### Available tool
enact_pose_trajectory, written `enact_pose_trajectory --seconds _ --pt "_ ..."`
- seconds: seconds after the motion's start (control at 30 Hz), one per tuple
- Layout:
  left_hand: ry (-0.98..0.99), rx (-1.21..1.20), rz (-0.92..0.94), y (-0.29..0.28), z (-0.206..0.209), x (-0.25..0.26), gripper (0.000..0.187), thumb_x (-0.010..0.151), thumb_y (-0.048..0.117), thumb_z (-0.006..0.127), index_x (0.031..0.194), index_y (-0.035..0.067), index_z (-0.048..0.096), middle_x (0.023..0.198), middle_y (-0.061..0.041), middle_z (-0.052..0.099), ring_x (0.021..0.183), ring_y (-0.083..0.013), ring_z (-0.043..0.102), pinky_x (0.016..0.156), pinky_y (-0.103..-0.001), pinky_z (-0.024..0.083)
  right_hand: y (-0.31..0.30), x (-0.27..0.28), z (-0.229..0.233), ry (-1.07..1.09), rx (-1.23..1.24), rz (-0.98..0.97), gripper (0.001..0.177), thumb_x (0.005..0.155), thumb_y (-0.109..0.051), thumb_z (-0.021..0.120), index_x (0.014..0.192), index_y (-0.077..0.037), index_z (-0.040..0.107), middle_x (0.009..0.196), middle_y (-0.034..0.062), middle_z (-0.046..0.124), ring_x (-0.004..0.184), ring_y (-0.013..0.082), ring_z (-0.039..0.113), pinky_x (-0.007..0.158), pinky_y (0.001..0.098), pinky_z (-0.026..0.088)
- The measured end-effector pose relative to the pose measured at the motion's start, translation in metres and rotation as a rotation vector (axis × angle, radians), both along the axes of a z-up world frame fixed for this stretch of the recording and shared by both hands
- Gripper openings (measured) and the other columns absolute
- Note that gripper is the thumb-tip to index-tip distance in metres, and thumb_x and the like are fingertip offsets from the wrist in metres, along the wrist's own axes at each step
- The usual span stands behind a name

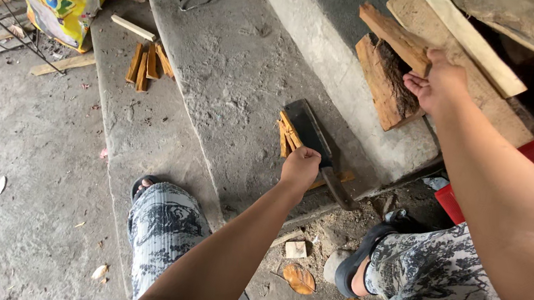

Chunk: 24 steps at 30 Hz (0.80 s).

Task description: The person chops small pieces of wood into kindling using a cleaver while sitting on concrete stairs, handling several thin strips of wood and a larger block.

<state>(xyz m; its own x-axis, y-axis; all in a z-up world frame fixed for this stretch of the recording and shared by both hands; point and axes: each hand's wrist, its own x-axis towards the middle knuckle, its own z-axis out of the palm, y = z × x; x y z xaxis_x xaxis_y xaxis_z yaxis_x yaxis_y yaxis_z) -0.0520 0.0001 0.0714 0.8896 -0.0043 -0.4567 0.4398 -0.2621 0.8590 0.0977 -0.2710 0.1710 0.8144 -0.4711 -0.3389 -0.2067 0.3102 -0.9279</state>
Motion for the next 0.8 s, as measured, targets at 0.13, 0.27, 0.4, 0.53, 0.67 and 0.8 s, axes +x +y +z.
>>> enact_pose_trajectory --seconds 0.13,0.27,0.4,0.53,0.67,0.8 --pt "0.125 -0.009 -0.029 0.004 0.007 -0.003 0.027 0.100 0.024 0.053 0.121 0.013 0.066 0.094 -0.003 0.066 0.077 -0.0161 0.061 0.071 -0.040 0.051 -0.014 0.000 -0.008 -0.014 0.161 -0.008 0.045 0.101 -0.027 0.062 0.133 0.003 0.052 0.128 0.0312 0.058 0.119 0.0429 0.066 0.106 0.0500 0.059" --pt "0.134 -0.033 -0.051 -0.003 0.010 0.002 0.027 0.101 0.028 0.053 0.121 0.013 0.064 0.094 -0.005 0.065 0.073 -0.0182 0.058 0.066 -0.041 0.050 -0.023 -0.004 -0.013 -0.009 0.249 0.044 0.061 0.104 -0.030 0.061 0.147 0.003 0.033 0.139 0.0365 0.050 0.129 0.0461 0.061 0.109 0.0512 0.051" --pt "0.075 -0.072 -0.011 -0.018 0.008 0.006 0.027 0.098 0.029 0.057 0.115 0.011 0.068 0.092 -0.004 0.068 0.071 -0.0143 0.061 0.065 -0.037 0.052 -0.032 -0.018 -0.008 0.009 0.257 0.134 0.064 0.108 -0.034 0.062 0.143 0.015 0.041 0.138 0.0361 0.055 0.129 0.0415 0.064 0.112 0.0488 0.055" --pt "0.107 -0.087 -0.024 -0.017 -0.007 0.010 0.026 0.098 0.027 0.055 0.117 0.012 0.066 0.091 -0.005 0.067 0.071 -0.0166 0.059 0.064 -0.039 0.051 -0.041 -0.027 -0.024 0.081 0.143 0.078 0.045 0.094 -0.032 0.062 0.128 -0.004 0.060 0.123 0.0190 0.063 0.114 0.0278 0.070 0.100 0.0423 0.058" --pt "0.048 -0.035 -0.026 -0.014 -0.027 0.013 0.026 0.098 0.026 0.057 0.113 0.009 0.069 0.090 -0.003 0.068 0.073 -0.0135 0.063 0.065 -0.036 0.053 -0.051 -0.015 -0.048 0.122 0.097 0.164 0.038 0.104 -0.036 0.063 0.121 -0.001 0.061 0.113 0.0147 0.064 0.103 0.0230 0.064 0.094 0.0375 0.058" --pt "0.081 -0.073 -0.021 -0.016 -0.025 0.012 0.026 0.097 0.027 0.058 0.116 0.012 0.068 0.088 -0.005 0.067 0.069 -0.0155 0.059 0.063 -0.037 0.051 -0.042 -0.016 -0.041 0.181 0.009 0.156 0.034 0.104 -0.035 0.059 0.119 -0.004 0.059 0.110 0.0152 0.064 0.097 0.0227 0.066 0.092 0.0389 0.061"
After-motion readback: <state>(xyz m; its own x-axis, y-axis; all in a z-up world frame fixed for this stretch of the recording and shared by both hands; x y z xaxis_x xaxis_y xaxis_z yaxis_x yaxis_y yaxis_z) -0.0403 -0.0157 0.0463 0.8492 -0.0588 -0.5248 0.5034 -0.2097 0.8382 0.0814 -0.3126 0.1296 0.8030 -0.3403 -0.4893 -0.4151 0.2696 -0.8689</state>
